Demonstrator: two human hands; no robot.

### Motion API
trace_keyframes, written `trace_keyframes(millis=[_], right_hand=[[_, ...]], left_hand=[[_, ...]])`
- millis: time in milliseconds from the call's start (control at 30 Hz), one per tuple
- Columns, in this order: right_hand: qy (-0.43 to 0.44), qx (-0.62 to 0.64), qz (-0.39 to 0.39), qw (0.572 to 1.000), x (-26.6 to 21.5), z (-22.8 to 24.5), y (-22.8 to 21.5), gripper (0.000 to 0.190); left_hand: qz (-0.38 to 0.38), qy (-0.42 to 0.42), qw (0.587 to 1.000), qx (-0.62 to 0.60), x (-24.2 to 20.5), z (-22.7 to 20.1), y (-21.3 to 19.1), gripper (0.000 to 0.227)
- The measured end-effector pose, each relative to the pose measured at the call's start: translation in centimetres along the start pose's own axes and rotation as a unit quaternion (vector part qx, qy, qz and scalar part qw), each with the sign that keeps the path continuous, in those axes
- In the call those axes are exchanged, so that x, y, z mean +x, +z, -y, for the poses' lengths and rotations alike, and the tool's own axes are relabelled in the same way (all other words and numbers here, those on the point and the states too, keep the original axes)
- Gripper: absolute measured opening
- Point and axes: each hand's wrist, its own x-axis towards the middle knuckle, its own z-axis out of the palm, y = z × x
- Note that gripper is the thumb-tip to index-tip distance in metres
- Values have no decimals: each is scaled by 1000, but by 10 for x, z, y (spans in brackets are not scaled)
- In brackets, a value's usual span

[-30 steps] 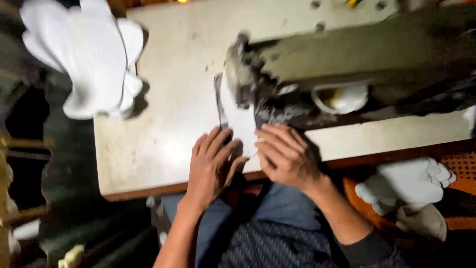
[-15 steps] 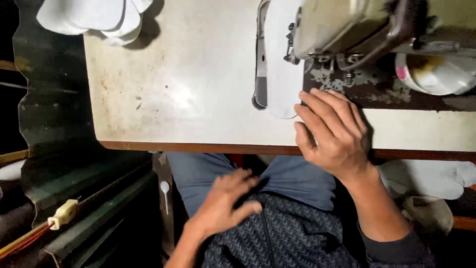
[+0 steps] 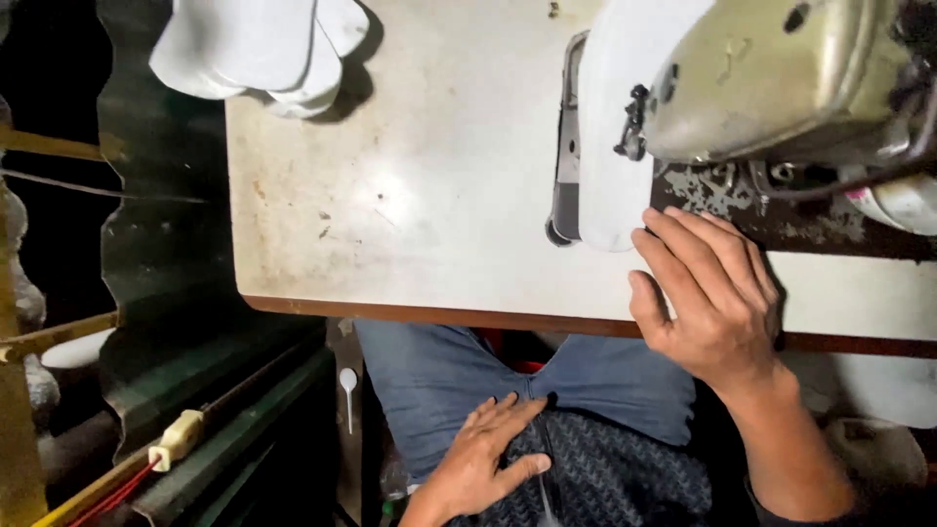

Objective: Using an industrial sewing machine to stitch or process white shoe insole components.

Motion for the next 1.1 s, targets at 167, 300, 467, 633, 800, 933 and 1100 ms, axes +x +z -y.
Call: trace_keyframes(millis=[167, 300, 467, 633, 800, 933, 1100], right_hand=[[1, -7, 1, 1000, -1, 0, 2, 32], [6, -20, -7, 1000, 4, -1, 1, 33], [19, -23, -10, 1000, 1, -3, -4, 32], [17, -23, -28, 999, 1, -5, -8, 31], [36, -9, -78, 996, -4, -5, 1, 32], [54, 11, -120, 991, -9, -8, 7, 33], [71, 24, -114, 991, -11, -7, 5, 34]], left_hand=[[-3, 4, 1000, -6, 1, 0, -5, 79], [10, 21, 998, 62, -11, -24, -21, 66], [-145, 311, 931, 120, -40, -106, -54, 24], [-365, 408, 793, 268, -16, -166, -94, 12], [-410, 350, 755, 374, 60, -153, -124, 54], [-424, 310, 732, 434, 88, -160, -132, 66], [-408, 288, 737, 455, 95, -160, -138, 65]])
